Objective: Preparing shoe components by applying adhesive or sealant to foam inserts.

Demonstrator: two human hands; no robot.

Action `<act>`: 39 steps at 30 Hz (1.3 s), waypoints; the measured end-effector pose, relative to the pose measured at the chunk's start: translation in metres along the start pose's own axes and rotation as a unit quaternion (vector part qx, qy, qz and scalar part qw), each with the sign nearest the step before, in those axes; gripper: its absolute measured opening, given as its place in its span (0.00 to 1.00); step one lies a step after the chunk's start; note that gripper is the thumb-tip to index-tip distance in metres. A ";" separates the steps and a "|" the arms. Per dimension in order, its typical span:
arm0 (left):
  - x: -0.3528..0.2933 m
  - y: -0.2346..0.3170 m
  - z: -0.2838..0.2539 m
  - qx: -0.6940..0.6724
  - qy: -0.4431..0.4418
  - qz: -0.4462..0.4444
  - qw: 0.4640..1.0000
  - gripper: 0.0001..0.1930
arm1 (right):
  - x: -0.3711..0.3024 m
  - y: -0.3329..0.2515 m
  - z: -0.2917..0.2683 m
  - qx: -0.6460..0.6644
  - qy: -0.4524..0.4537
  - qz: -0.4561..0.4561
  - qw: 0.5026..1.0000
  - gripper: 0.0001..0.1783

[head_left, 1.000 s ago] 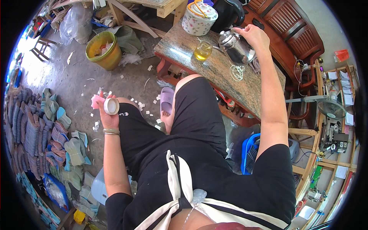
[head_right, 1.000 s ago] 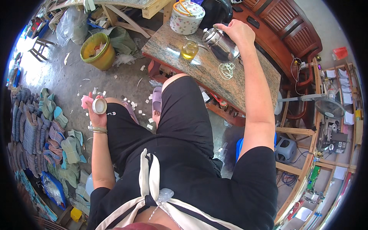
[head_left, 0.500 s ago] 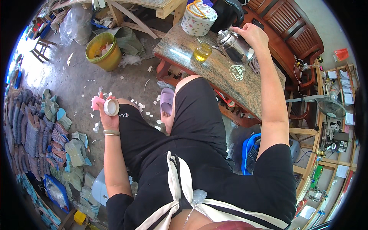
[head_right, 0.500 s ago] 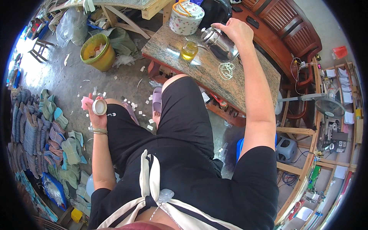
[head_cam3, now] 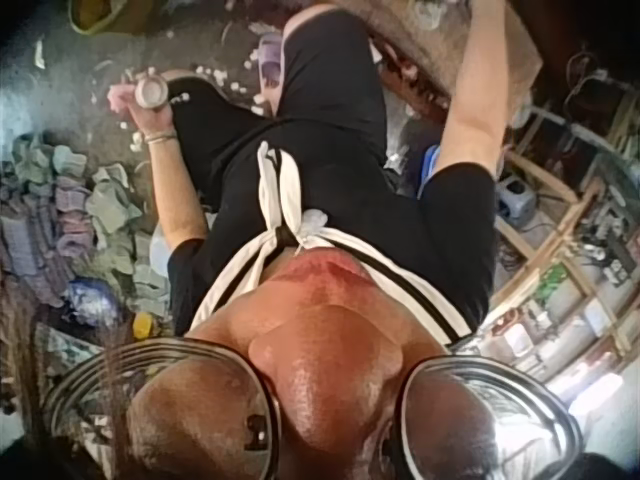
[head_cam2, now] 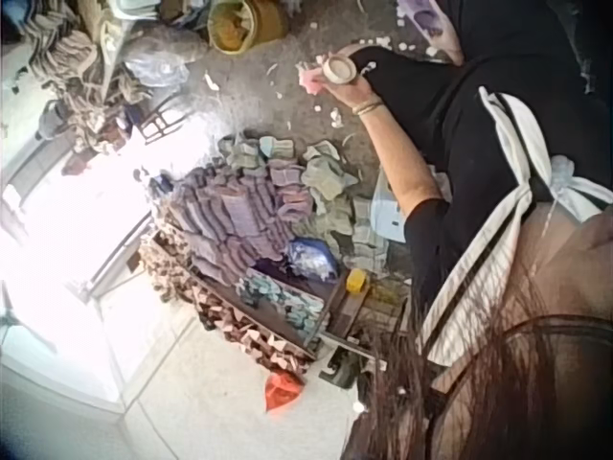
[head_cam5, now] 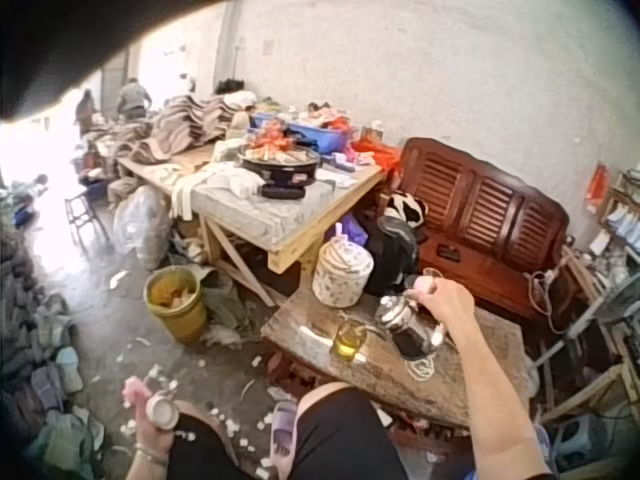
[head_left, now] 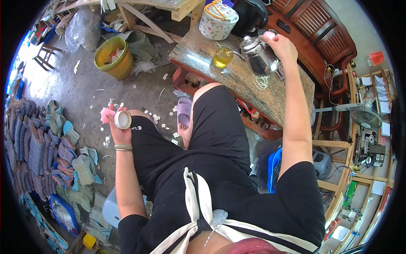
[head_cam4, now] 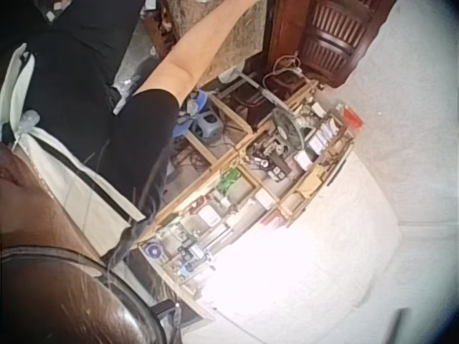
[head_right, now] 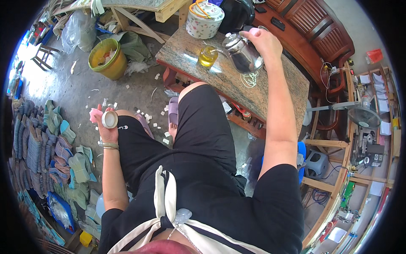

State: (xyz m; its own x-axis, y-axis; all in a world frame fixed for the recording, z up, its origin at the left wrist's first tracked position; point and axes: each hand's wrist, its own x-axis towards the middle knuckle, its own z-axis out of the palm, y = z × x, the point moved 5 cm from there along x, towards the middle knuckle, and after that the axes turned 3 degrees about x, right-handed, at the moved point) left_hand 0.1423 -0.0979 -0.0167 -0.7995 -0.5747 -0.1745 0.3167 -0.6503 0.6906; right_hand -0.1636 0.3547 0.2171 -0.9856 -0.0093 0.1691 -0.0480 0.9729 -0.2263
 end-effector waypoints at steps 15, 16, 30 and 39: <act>0.000 -0.004 0.011 0.047 0.000 0.004 0.999 0.33 | -0.100 0.162 0.138 0.632 0.201 0.235 0.711 0.08; 0.000 -0.003 0.009 0.053 0.003 0.001 0.999 0.33 | -0.109 0.171 0.139 0.640 0.219 0.250 0.693 0.07; -0.020 -0.019 0.181 0.143 -0.226 -0.024 0.963 0.32 | -0.173 0.336 0.144 0.540 0.407 0.306 0.670 0.17; -0.038 -0.007 0.221 0.086 -0.244 -0.018 0.966 0.34 | -0.167 0.319 0.153 0.495 0.341 0.256 0.757 0.23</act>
State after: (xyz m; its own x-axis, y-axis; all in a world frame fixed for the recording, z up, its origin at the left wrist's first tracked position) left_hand 0.0577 0.0378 0.1404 -0.9671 -0.2232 0.1225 0.2285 -0.5492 0.8039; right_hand -0.0391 0.6311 -0.0298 -0.6187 0.7610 0.1951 -0.1192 0.1546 -0.9808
